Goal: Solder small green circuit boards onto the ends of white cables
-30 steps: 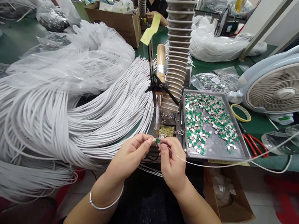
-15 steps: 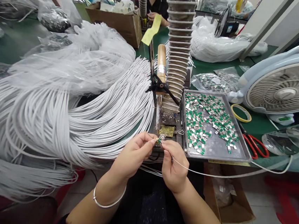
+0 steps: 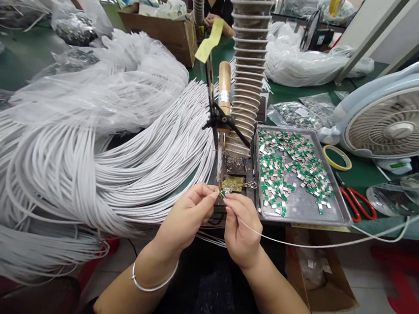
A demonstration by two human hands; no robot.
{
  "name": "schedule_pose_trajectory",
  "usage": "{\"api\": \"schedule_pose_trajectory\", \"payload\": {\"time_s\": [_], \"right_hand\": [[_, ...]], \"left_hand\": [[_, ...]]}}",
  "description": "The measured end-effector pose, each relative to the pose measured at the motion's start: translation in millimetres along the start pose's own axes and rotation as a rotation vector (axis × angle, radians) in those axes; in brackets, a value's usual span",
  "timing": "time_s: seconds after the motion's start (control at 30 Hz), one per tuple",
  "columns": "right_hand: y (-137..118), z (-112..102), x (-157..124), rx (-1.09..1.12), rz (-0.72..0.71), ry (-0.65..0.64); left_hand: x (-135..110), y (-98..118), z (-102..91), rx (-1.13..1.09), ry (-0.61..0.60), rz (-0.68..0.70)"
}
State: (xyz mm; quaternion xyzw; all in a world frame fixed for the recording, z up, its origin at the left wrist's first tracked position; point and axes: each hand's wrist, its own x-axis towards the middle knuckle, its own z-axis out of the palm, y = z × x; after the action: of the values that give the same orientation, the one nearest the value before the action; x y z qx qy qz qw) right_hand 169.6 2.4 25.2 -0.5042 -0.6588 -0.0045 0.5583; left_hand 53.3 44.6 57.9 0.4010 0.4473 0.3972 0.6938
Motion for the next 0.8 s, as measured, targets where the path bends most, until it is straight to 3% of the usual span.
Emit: {"api": "schedule_pose_trajectory", "payload": {"time_s": [0.8], "right_hand": [[-2.3,-1.8,3.9,-0.017,-0.011,0.007]], "left_hand": [[-5.5,5.0,-0.2,-0.057,-0.043,-0.010]]}}
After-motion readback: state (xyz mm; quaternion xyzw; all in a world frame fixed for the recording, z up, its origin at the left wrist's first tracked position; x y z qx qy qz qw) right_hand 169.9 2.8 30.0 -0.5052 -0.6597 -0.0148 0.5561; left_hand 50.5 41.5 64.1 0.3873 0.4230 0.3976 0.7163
